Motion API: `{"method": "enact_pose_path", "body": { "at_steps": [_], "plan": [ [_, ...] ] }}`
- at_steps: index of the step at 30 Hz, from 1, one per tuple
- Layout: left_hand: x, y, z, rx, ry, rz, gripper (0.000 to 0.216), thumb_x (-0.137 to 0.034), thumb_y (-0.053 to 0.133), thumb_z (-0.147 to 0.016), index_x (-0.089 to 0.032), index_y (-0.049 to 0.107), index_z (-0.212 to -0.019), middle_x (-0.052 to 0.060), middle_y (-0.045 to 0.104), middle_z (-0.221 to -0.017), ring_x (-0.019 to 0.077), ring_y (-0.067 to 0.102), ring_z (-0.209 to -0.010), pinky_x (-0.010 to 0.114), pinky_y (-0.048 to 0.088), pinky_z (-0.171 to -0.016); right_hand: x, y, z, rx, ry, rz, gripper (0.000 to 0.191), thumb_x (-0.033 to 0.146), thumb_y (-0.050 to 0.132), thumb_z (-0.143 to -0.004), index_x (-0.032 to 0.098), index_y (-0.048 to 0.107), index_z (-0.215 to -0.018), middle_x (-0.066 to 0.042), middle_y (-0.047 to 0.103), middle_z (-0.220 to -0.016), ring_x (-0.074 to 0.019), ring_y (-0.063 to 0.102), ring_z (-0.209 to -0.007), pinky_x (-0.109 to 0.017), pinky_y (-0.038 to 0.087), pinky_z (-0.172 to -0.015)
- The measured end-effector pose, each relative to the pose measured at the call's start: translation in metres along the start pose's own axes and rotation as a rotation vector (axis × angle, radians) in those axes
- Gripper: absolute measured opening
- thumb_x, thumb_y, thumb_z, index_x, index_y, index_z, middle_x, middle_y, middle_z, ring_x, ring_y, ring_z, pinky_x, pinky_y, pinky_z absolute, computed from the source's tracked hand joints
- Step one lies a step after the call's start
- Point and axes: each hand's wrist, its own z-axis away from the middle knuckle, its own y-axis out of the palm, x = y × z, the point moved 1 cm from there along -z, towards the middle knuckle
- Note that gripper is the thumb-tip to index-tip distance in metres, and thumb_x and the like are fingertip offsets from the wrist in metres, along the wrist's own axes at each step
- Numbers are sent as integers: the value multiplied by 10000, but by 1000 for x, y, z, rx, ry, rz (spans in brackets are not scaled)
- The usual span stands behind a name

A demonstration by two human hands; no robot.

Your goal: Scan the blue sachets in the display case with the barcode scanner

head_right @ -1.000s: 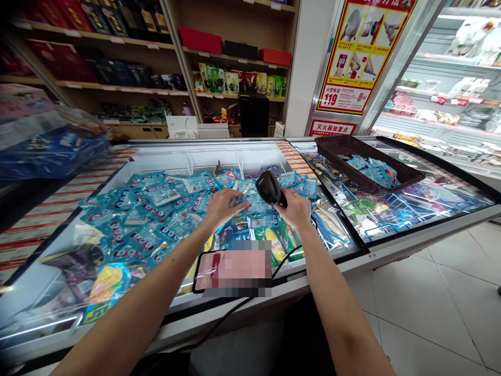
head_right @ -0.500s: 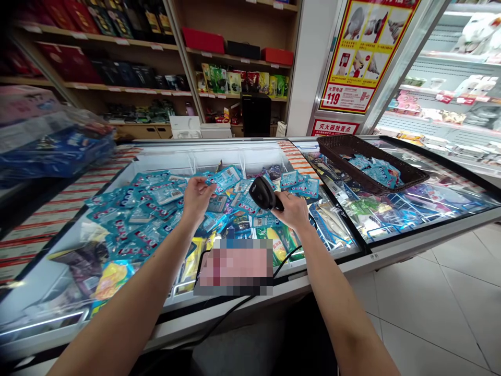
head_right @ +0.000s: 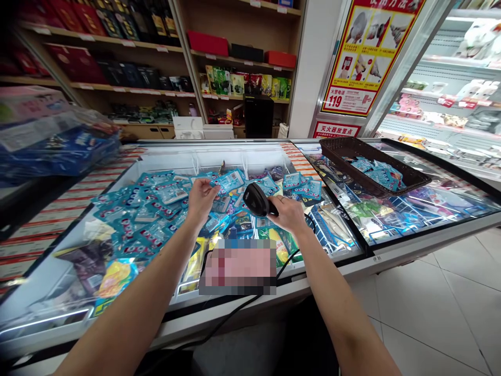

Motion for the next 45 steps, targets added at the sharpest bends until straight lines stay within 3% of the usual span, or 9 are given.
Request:
{"method": "enact_pose_path", "body": {
  "at_steps": [11,24,36,41,45],
  "plan": [
    [-3,0,2,14,-15,-62,308,-341,625,-707,-221,450,-931,-30,508,-710,121,541,-656,235,474,-547,2,-2,-1,-64,-40,4,310,379,497,-838,185,610,-1052,-38,661,-825,-153,593,-704,-248,335,-597],
    [-7,1,5,12,19,-128,292,-349,617,-721,-218,463,-932,-25,514,-701,127,546,-655,236,457,-546,2,-5,-2,-24,-25,4,328,404,496,-844,173,609,-1048,-45,663,-838,-151,594,-712,-245,341,-595],
    [-2,1,3,14,36,-170,308,-364,612,-732,-209,465,-954,-22,524,-730,127,556,-674,232,449,-570,0,-1,0,-76,-38,-14,328,407,517,-837,176,605,-1053,-33,658,-829,-150,586,-701,-247,327,-600],
    [-16,-8,-1,-110,134,-265,322,-349,574,-770,-187,456,-1023,3,558,-781,133,570,-691,263,466,-648,-4,0,2,-81,15,-8,321,368,520,-832,186,599,-1085,-30,656,-835,-157,594,-742,-247,333,-614],
    [-31,-29,-4,-249,192,-557,334,-331,525,-806,-190,457,-1101,30,590,-840,161,576,-723,298,458,-700,-6,-2,3,-96,51,12,309,377,518,-834,196,609,-1067,-22,658,-822,-156,597,-728,-250,339,-614]
  ]
}}
